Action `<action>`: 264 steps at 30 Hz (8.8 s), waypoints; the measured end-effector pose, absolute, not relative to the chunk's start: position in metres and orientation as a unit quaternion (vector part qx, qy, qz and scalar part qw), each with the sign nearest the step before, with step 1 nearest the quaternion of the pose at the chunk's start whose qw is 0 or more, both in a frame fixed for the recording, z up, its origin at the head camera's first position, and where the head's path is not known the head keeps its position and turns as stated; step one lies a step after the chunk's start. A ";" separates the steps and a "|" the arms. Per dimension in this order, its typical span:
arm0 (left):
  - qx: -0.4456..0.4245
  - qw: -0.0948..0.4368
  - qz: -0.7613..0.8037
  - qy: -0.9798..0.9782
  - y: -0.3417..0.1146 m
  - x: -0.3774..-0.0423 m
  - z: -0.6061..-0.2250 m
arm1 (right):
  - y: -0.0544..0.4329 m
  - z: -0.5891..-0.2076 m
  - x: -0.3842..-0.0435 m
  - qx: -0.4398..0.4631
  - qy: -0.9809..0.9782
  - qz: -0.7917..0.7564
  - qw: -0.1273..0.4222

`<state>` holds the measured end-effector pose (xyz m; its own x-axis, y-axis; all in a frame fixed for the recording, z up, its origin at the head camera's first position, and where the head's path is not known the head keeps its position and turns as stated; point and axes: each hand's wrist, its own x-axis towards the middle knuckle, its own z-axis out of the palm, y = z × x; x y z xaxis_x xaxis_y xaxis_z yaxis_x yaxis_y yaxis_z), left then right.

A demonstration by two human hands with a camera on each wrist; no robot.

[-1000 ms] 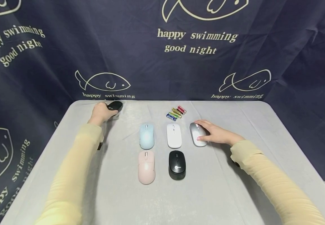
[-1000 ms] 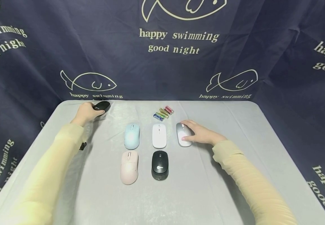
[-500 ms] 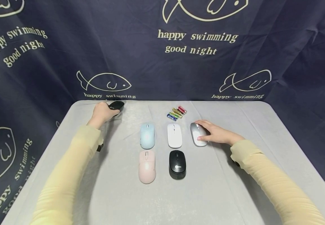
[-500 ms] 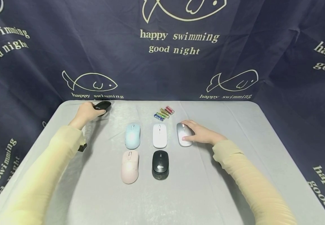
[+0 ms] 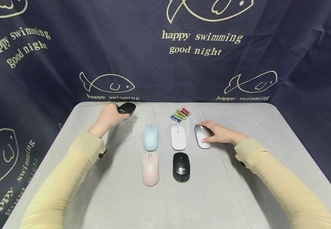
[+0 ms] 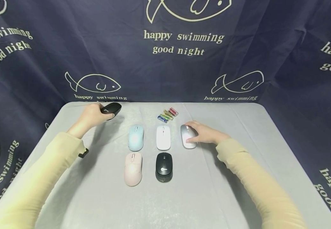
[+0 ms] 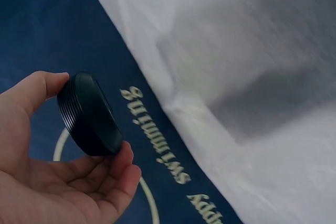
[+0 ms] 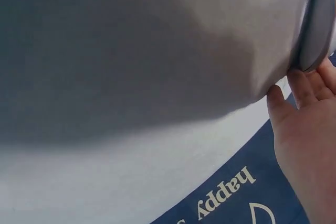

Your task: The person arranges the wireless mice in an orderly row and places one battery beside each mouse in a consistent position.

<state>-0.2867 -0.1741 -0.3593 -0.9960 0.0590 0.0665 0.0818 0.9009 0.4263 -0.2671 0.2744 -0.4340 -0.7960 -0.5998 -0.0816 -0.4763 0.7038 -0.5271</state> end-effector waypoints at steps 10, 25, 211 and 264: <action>-0.079 0.015 -0.234 -0.969 -0.151 -0.262 -0.341 | 0.270 -0.427 -0.268 -0.305 0.917 -0.229 0.120; -0.128 0.013 -0.262 -0.956 -0.110 -0.224 -0.320 | 0.268 -0.426 -0.269 -0.302 0.918 -0.225 0.124; -0.416 -0.114 0.012 -0.902 0.054 -0.171 -0.333 | 0.272 -0.429 -0.271 -0.330 0.907 -0.233 0.118; -0.082 -0.110 -0.048 -0.989 0.029 -0.320 -0.389 | 0.269 -0.429 -0.269 -0.299 0.914 -0.236 0.137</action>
<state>-0.3198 0.0286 -0.3891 -0.9623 0.1718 -0.2107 0.1508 0.9822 0.1123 -0.2693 0.2691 -0.4289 -0.7835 -0.6118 -0.1086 -0.4829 0.7096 -0.5131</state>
